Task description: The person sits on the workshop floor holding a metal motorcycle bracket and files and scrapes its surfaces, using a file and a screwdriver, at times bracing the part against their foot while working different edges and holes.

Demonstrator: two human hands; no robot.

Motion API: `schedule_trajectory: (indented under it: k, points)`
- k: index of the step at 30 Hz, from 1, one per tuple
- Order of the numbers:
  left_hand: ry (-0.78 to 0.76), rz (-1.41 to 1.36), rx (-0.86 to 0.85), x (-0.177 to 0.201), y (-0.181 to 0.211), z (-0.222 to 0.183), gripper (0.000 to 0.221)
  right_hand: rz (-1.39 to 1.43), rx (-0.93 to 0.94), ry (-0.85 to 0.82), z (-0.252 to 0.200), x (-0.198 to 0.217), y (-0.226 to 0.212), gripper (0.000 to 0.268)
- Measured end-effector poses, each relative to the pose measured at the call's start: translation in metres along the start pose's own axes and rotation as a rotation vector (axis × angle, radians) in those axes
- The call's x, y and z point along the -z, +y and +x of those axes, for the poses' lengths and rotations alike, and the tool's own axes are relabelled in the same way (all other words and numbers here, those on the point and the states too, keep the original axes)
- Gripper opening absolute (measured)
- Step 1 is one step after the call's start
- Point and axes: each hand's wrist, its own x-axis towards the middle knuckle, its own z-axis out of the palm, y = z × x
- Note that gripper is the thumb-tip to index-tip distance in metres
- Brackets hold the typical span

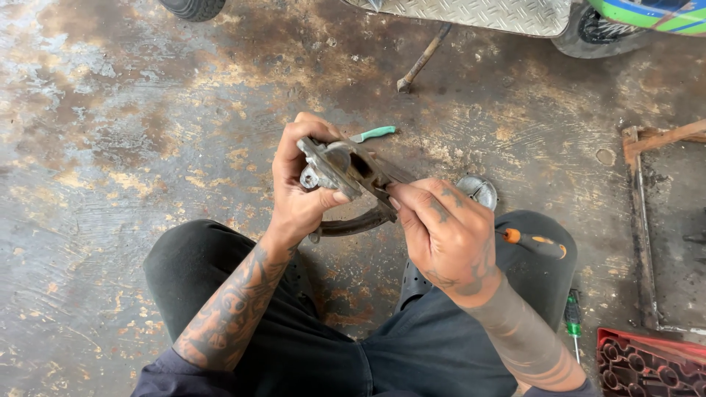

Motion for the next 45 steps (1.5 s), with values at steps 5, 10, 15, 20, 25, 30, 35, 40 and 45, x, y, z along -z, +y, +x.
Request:
schedule_trajectory:
  k: [5,10,15,20,25,30,35,40,45]
  points:
    - [-0.039,0.024,0.032,-0.002,0.005,-0.002,0.063,0.01,0.024,-0.055,0.002,0.006,0.003,0.017]
    - [-0.028,0.027,0.052,-0.006,-0.002,-0.008,0.063,-0.045,0.083,-0.079,-0.002,0.004,0.01,0.018]
    - [0.027,0.065,0.068,-0.009,-0.01,-0.012,0.061,-0.187,0.141,-0.017,-0.01,-0.01,0.022,0.022]
    - [0.12,0.152,-0.007,-0.018,-0.006,-0.01,0.06,-0.092,0.067,0.07,-0.009,-0.031,0.023,0.019]
    - [0.221,0.236,-0.11,-0.018,-0.008,-0.008,0.059,0.28,-0.104,0.107,-0.005,-0.043,0.023,0.015]
    - [0.182,0.105,-0.112,-0.004,0.005,-0.004,0.062,0.44,-0.156,0.068,0.002,-0.016,0.022,0.01]
    - [0.162,0.038,-0.143,-0.003,0.006,-0.003,0.062,0.29,-0.106,0.007,-0.001,-0.005,0.012,0.008]
    - [0.144,0.112,-0.166,-0.009,0.006,-0.003,0.065,0.186,-0.085,0.035,-0.006,-0.01,0.004,0.009]
    - [0.119,0.234,-0.21,-0.007,0.004,-0.005,0.071,0.105,-0.142,0.051,-0.008,-0.012,0.002,0.006]
